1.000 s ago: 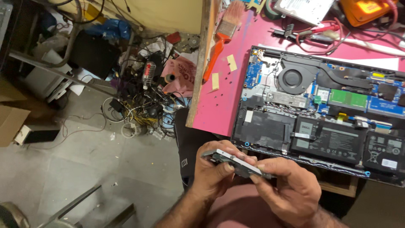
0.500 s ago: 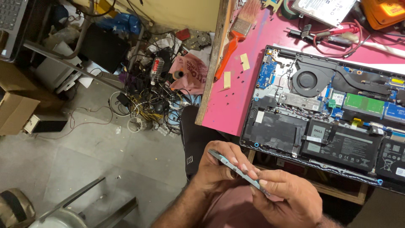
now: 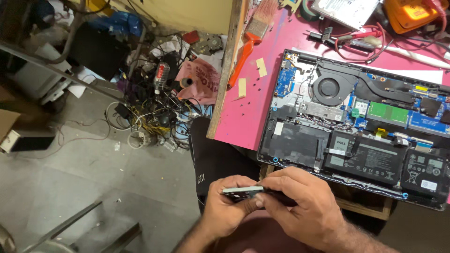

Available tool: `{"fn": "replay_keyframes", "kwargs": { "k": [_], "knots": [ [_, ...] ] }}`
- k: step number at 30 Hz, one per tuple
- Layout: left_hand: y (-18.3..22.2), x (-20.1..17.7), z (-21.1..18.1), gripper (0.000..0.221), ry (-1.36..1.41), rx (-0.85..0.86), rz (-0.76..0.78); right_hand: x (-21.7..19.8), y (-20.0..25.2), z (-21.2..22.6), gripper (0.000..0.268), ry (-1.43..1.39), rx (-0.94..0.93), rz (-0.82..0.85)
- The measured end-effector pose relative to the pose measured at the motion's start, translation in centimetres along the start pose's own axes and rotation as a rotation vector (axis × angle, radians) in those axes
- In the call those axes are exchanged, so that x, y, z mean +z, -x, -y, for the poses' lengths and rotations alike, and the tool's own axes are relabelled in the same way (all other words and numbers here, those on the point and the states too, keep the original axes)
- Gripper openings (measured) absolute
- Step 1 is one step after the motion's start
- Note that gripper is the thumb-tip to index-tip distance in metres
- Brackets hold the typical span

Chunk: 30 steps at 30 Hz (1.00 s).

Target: The person works on a laptop motherboard using a screwdriver to detach and reattach a small rectangular component by hand.

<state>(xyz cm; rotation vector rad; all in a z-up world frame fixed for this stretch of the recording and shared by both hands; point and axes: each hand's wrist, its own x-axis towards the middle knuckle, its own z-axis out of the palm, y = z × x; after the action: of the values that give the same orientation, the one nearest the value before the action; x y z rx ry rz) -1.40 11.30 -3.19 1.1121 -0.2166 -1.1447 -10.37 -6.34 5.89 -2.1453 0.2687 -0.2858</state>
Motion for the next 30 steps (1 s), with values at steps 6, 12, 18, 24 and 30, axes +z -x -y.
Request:
{"fn": "replay_keyframes", "kwargs": {
  "k": [6, 12, 18, 24, 30],
  "knots": [
    [0.9, -2.1, -0.1, 0.025, 0.079, 0.053, 0.067, 0.6, -0.4, -0.5, 0.015, -0.174, 0.076, 0.035],
    [-0.1, -1.2, 0.0, 0.034, -0.048, 0.337, -0.032, 1.1, -2.3, -0.5, 0.014, -0.049, 0.203, -0.011],
    [-1.6, 0.1, 0.4, 0.021, 0.048, 0.358, -0.237, 1.4, -5.1, 0.3, 0.014, 0.09, 0.122, -0.033],
    [-2.0, -1.3, -1.3, 0.019, 0.231, 0.286, -0.267, -2.5, -11.3, -2.6, 0.013, 0.701, 0.051, -0.046],
    [-2.2, -1.9, -1.8, 0.023, 0.405, 0.253, -0.198, -2.2, -15.9, -5.6, 0.015, 0.804, -0.078, 0.065]
  ]
}}
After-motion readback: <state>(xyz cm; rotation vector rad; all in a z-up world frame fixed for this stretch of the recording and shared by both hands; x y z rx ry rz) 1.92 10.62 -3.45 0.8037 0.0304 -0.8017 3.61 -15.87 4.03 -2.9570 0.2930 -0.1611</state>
